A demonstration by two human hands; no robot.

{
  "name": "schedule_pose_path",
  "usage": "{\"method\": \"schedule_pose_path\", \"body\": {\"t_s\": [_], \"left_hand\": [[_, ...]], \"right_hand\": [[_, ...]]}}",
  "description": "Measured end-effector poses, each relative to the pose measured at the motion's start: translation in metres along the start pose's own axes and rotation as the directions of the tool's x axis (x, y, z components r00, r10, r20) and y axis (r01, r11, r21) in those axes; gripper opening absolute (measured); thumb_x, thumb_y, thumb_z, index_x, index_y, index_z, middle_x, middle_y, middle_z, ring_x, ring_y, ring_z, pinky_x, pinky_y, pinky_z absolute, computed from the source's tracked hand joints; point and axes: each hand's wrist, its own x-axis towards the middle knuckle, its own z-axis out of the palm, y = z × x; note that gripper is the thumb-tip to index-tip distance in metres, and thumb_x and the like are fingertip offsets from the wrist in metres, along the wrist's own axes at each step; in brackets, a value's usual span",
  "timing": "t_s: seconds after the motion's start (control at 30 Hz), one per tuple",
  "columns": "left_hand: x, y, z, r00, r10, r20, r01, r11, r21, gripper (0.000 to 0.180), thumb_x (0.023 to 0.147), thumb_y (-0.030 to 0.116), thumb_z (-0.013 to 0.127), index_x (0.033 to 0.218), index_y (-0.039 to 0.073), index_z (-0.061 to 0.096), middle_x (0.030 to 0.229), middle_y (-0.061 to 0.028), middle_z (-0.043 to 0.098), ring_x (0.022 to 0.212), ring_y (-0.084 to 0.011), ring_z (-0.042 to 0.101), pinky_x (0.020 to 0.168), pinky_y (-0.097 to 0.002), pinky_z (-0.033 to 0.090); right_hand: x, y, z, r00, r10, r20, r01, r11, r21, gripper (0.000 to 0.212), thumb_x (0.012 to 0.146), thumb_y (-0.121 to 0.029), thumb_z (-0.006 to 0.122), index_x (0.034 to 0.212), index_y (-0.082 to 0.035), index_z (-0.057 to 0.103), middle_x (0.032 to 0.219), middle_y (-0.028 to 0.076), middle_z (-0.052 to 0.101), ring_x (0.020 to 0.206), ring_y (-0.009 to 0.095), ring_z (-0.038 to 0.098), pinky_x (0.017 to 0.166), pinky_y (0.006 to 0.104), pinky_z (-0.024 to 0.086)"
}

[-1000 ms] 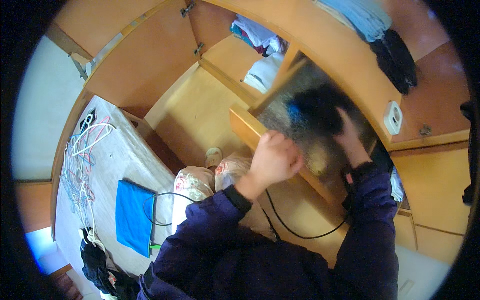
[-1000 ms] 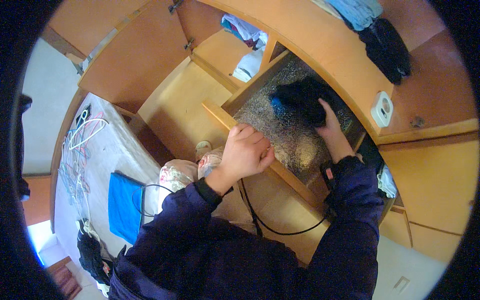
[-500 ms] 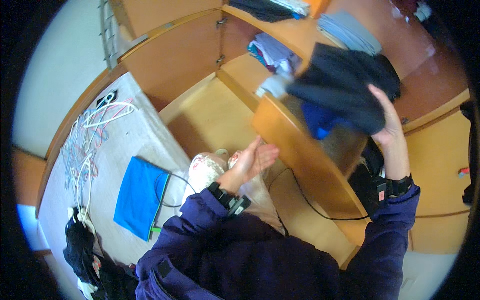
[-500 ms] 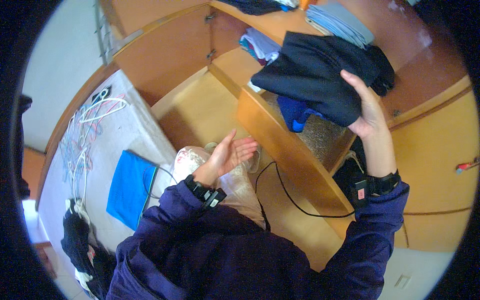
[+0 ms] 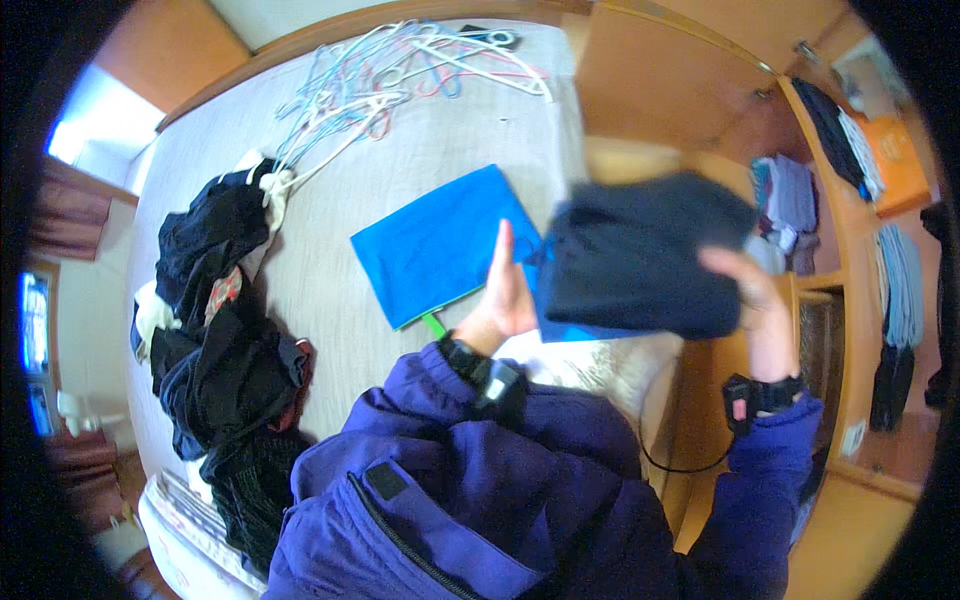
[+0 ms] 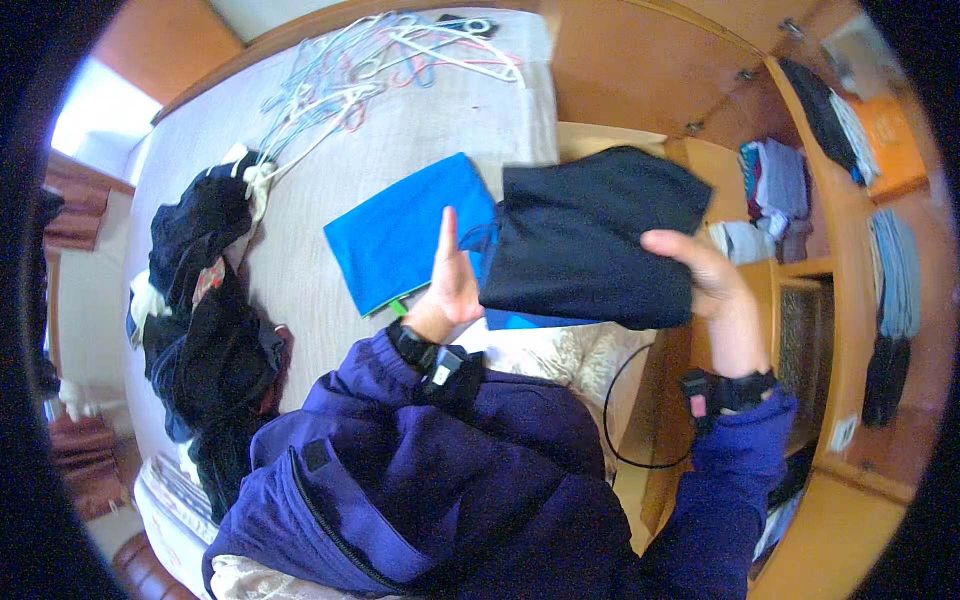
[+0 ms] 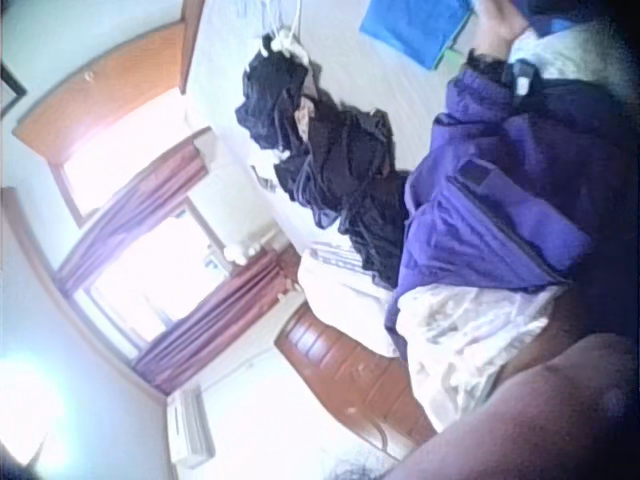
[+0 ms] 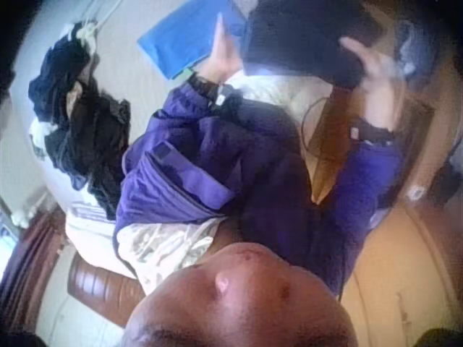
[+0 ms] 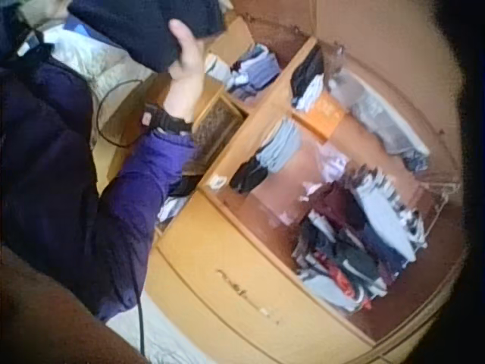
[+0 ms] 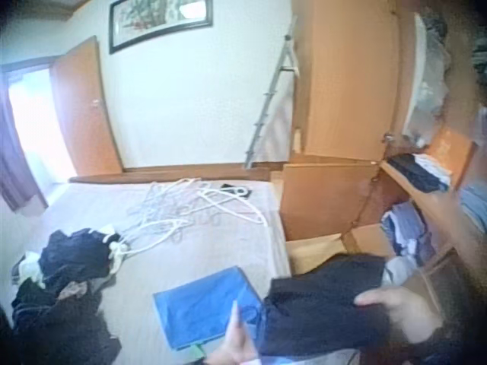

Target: The person folds a blue garment and a beige garment on a bed, then places the folded items into a wooden wardrobe. The person handles the garments one at a time, smoothing and folding them before storing them.

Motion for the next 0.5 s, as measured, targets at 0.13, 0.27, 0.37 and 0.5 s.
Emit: {"method": "schedule_pose_path", "body": {"t_s": [0.13,0.27,0.37,0.5], "left_hand": [[-0.06,0.041,-0.002,0.831,0.4,-0.386,-0.132,0.816,0.563,0.054,0.091,0.034,0.058,0.129,-0.001,0.046,0.127,-0.0184,0.053,0.114,-0.0263,0.055,0.096,-0.0408,0.046],[-0.099,0.071,-0.002,0.643,0.694,-0.324,-0.14,0.523,0.841,0.035,0.083,0.008,0.067,0.115,-0.003,0.057,0.109,-0.0126,0.063,0.091,-0.0194,0.064,0.081,-0.0315,0.053],[-0.124,0.09,-0.015,0.498,0.831,-0.247,-0.098,0.337,0.936,0.038,0.083,0.006,0.067,0.118,-0.002,0.055,0.112,-0.0099,0.062,0.094,-0.0183,0.063,0.083,-0.0304,0.051],[-0.132,0.111,-0.059,0.35,0.874,-0.338,-0.057,0.38,0.923,0.052,0.081,0.006,0.068,0.128,0.0,0.046,0.114,-0.0104,0.06,0.101,-0.0204,0.058,0.083,-0.0297,0.05]], "right_hand": [[0.096,0.029,0.052,0.98,0.122,0.158,-0.072,0.954,-0.29,0.066,0.071,-0.021,0.079,0.124,0.004,0.05,0.115,0.012,0.06,0.101,0.021,0.06,0.09,0.0314,0.048],[0.162,0.036,0.103,0.924,0.119,0.364,0.009,0.944,-0.331,0.066,0.072,-0.022,0.079,0.126,0.002,0.05,0.117,0.012,0.059,0.106,0.021,0.057,0.092,0.0321,0.046],[0.203,0.05,0.132,0.826,0.063,0.56,-0.006,0.995,-0.104,0.062,0.076,-0.018,0.075,0.127,0.002,0.047,0.12,0.012,0.058,0.107,0.021,0.058,0.093,0.0326,0.046],[0.258,0.091,0.158,0.873,0.123,0.472,-0.048,0.985,-0.167,0.064,0.076,-0.021,0.076,0.129,-0.001,0.044,0.12,0.013,0.057,0.107,0.023,0.058,0.093,0.035,0.047]]}}
